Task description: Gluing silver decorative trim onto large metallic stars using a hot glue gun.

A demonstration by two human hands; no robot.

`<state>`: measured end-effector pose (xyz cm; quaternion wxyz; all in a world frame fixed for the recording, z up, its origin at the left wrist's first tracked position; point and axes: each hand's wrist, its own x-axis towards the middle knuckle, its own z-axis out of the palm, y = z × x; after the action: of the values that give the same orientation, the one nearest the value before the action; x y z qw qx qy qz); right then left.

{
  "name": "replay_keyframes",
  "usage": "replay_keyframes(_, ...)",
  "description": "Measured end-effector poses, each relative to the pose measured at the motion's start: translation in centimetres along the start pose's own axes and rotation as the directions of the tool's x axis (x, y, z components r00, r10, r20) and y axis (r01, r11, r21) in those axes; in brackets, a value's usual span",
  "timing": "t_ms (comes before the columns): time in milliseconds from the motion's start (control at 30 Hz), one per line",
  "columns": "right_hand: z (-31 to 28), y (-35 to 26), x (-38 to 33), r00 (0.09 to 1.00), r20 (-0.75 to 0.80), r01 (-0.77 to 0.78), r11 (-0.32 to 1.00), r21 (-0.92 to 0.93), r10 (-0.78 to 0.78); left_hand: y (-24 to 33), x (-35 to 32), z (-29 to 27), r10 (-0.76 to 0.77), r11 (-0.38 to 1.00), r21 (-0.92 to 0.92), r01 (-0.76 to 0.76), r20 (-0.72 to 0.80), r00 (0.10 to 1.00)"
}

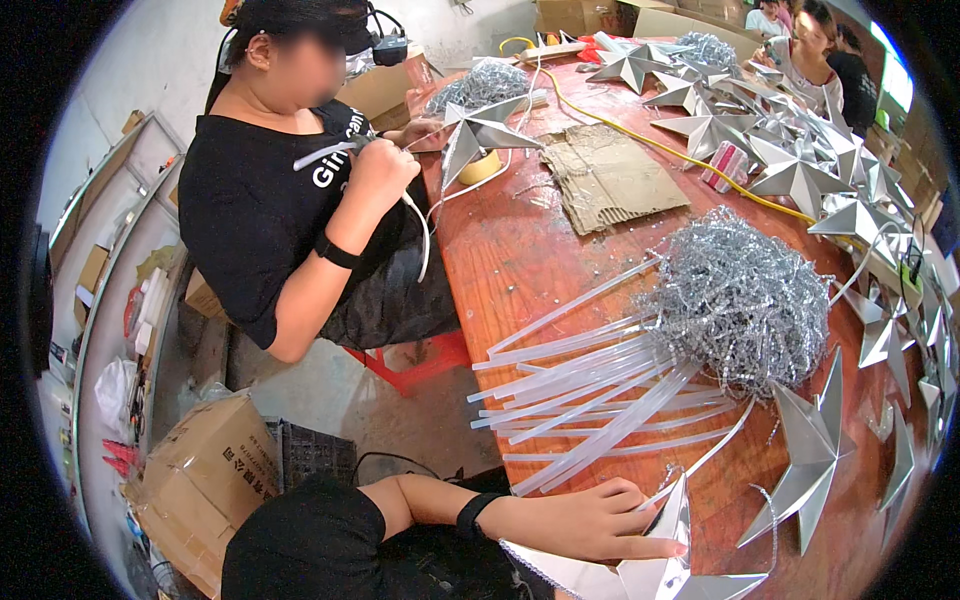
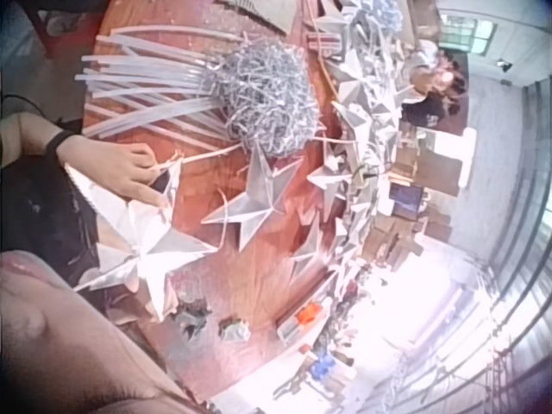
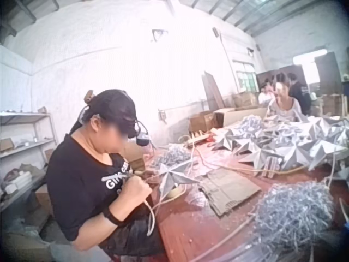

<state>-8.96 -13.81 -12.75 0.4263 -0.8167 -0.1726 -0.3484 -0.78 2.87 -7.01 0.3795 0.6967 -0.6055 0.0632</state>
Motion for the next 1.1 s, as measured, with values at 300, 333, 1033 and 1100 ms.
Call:
replay_keyframes(300, 1.8, 1.0, 2.5, 0.997, 0.038, 0.071, 0.994, 0.079, -0.074, 0.0, -0.1, 0.4, -0.013, 0.999, 0.036, 0.012, 0.038, 0.999)
replay_keyframes(333, 2.0, 1.0, 2.7, 0.996, 0.043, 0.078, 0.993, 0.087, -0.082, 0.1, -0.1, 0.6, -0.015, 0.999, 0.040, 0.014, 0.036, 0.999)
replay_keyframes(1033, -8.3, -12.4, -6.6, 0.825, -0.469, -0.544, 0.666, -0.511, 0.315, 0.4, 1.4, -0.9, -0.263, 0.947, -0.158, 0.279, 0.113, 0.958)
replay_keyframes(1100, -8.7, -13.1, -6.2, 0.829, -0.452, -0.545, 0.656, -0.523, 0.328, 0.7, 0.8, -0.5, -0.263, 0.952, -0.137, 0.274, 0.093, 0.960)
